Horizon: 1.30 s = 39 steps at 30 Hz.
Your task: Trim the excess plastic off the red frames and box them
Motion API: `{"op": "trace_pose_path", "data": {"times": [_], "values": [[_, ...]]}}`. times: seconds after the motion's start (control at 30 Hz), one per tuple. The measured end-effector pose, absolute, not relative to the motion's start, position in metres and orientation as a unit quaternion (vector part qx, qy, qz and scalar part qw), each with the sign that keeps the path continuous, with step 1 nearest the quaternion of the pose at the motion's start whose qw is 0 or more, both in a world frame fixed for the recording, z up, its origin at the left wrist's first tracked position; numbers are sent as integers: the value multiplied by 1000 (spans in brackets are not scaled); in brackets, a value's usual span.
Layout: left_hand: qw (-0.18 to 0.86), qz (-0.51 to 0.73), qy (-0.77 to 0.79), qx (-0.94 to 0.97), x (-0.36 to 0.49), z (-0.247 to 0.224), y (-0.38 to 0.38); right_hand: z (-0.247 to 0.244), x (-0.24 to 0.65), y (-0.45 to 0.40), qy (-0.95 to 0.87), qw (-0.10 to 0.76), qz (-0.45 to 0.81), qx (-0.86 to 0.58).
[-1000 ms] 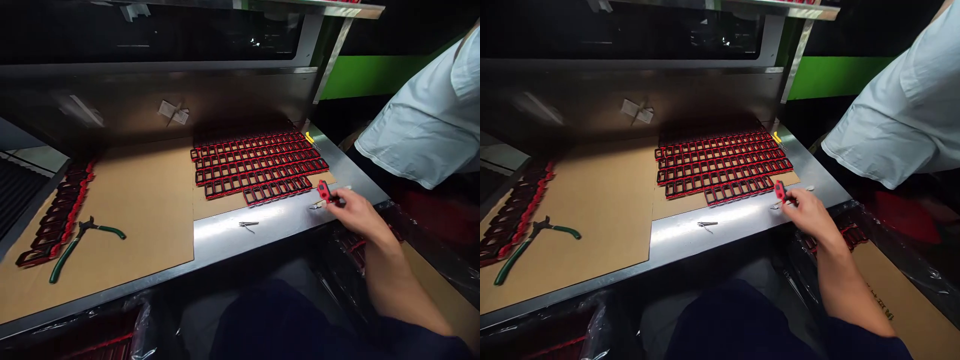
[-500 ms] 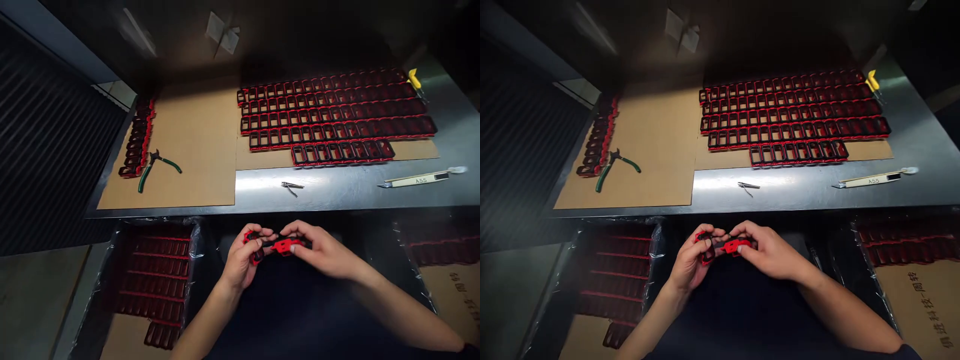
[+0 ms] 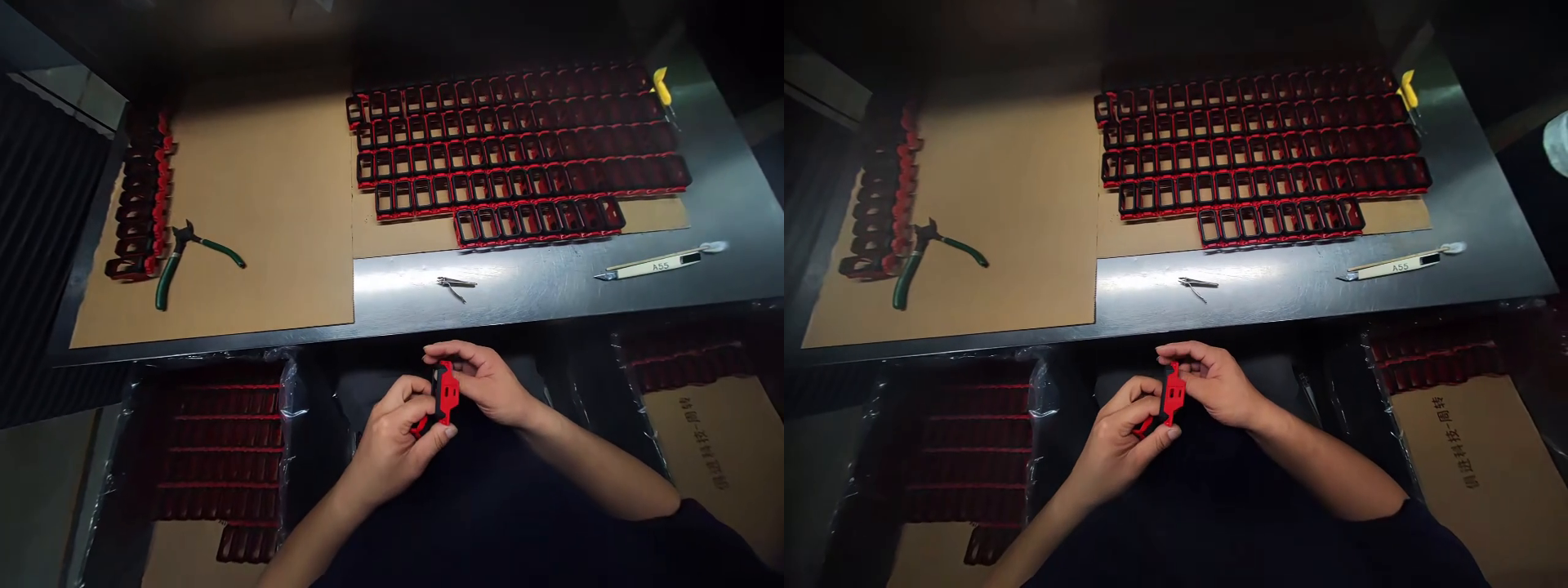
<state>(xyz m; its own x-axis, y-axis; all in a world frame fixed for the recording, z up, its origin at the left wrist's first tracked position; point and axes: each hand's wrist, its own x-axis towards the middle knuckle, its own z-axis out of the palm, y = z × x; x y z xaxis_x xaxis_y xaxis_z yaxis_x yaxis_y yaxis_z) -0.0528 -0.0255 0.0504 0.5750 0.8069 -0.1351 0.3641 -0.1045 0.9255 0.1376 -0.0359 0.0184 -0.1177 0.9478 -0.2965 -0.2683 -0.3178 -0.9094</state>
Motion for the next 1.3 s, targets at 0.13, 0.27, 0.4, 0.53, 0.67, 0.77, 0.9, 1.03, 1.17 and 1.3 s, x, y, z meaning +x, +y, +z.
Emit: {"op": "trace_pose_path", "data": {"times": [0.13,0.27,0.4,0.53,0.67,0.77,0.9,1.03,1.17,1.3], "values": [[483,223,412,740,-55,51,-27,17,148,-40,-303,467,655,-512],[500,216,407,733,-55,47,-27,17,155,-48,-301,452,667,-509],[521,219,403,720,-54,45,-26,20,153,-54,-308,448,697,-467],[522,219,397,723,-53,45,-25,23,152,-55,-312,448,701,-460],[510,211,391,736,-54,44,-25,23,152,-55,-312,445,705,-455],[502,209,386,746,-54,42,-26,23,151,-55,-303,445,712,-450],[502,201,377,752,-55,41,-26,24,151,-55,-288,434,725,-451],[494,178,379,762,-54,41,-26,27,151,-54,-286,413,729,-465],[508,157,379,757,-56,40,-24,29,150,-53,-283,403,726,-480],[567,144,379,717,-64,43,-17,33,151,-53,-319,407,702,-490]]}}
